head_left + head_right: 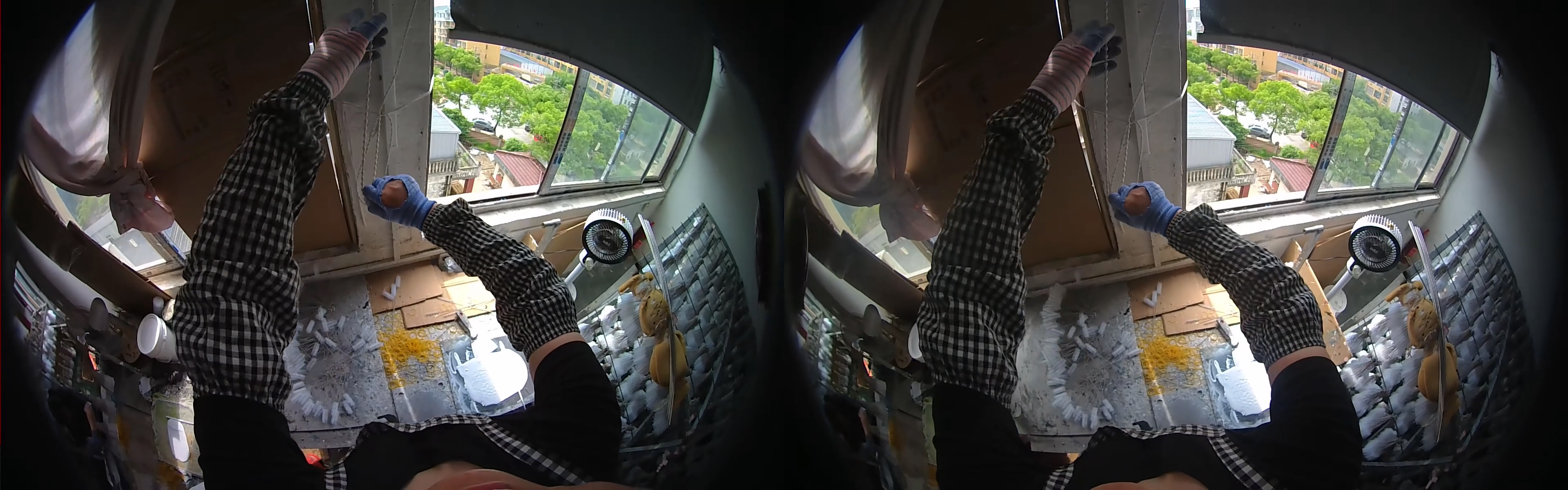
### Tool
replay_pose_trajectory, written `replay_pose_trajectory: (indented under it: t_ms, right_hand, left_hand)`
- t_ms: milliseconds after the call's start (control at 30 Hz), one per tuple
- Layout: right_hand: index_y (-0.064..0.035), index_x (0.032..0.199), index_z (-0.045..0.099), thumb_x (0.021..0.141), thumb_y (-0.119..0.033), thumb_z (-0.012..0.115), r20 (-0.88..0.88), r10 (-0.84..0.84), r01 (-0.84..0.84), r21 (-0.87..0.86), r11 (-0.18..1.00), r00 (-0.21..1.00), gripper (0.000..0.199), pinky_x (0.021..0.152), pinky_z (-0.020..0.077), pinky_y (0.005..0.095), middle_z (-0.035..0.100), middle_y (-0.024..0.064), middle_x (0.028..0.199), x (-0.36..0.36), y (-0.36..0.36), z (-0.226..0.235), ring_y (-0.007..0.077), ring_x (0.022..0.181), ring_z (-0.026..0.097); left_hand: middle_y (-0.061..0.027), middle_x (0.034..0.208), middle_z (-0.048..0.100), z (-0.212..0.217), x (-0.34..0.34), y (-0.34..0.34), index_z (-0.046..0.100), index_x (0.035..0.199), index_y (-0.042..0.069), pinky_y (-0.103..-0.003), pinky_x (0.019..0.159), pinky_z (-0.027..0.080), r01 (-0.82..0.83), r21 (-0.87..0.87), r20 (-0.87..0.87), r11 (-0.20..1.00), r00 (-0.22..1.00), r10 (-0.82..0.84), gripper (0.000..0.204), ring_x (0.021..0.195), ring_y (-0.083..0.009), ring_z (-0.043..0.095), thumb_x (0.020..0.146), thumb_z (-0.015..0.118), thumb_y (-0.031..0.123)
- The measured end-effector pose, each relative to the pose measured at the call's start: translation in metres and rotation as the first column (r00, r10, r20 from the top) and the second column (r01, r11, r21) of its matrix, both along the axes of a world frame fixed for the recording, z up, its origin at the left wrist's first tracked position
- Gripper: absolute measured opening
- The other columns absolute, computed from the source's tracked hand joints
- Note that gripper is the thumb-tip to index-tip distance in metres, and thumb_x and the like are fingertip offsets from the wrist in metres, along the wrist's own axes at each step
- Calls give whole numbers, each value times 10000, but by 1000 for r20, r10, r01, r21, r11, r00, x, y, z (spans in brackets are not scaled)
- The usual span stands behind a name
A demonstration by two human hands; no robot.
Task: Assembling and hanging white frilly decorative products in a workshop setting.
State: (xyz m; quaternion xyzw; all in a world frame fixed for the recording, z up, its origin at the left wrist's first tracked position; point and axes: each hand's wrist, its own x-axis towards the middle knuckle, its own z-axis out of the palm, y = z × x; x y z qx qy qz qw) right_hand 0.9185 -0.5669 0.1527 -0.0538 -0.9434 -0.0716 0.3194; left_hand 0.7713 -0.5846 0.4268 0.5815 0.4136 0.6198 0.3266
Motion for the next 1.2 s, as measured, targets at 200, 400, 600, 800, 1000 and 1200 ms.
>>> replay_pose_trajectory:
  t_ms: [200, 400, 600, 800, 1000, 1200]
  right_hand:
    - [-75, 981, 616, 924, -375, 656, -59, -166, 135, -357, 924, 984, 308, 631, 527, 351, 681, 88, 795, 21, -21, 63, 238, 704, 679]
    - [-62, 1237, 618, 1070, -452, 387, -735, 96, -732, -635, 248, 671, 483, 788, 559, 325, 710, 81, 976, 17, -47, 222, 209, 878, 690]
    - [64, 1456, 353, 993, -483, 565, -785, 585, -837, -449, -314, 202, 747, 758, 558, 318, 657, 194, 1140, 68, -51, 271, 194, 851, 685]
    - [-59, 1058, 629, 1062, -246, 495, -485, -17, -362, -676, 642, 874, 230, 538, 402, 220, 502, -51, 672, 57, -155, 86, 38, 593, 477]
    - [-36, 1103, 614, 1020, -173, 554, -299, 175, -346, -800, 489, 938, 171, 715, 544, 321, 667, 78, 827, 48, -172, 3, 215, 771, 669]
    - [-29, 1369, 539, 1055, -475, 423, -636, -75, -600, -756, 262, 768, 558, 964, 496, 329, 683, 125, 1157, 90, -145, 130, 174, 1047, 642]
  left_hand:
    - [68, 745, 535, -65, -46, -23, 606, 1233, -3, -111, 584, 404, 560, 298, 428, 773, 645, -632, 249, 643, 24, 498, 1011, 572, 105]
    - [-67, 897, 671, -202, 57, -180, 683, 1046, 64, -272, 726, 522, 86, 477, -337, 874, 937, 92, 147, 796, -171, 647, 915, 663, 1]
    - [-89, 885, 678, -256, 48, -188, 683, 1040, 39, -349, 776, 558, 255, 162, -850, 953, 528, 3, 191, 850, -251, 670, 859, 681, -22]
    - [-156, 1317, 613, -78, -6, -130, 562, 1346, 27, -403, 1077, 463, 318, 34, 206, 947, 925, -318, 486, 1290, -248, 543, 964, 622, 321]
    - [-29, 954, 665, 44, 18, -130, 591, 1233, 19, -232, 602, 469, 412, 334, 222, 848, 840, -495, 286, 728, -97, 592, 1039, 539, 223]
    - [-13, 894, 656, -113, 87, -240, 651, 1177, 68, -198, 627, 439, 162, 144, 133, 976, 974, -181, 200, 698, -54, 546, 1045, 527, 153]
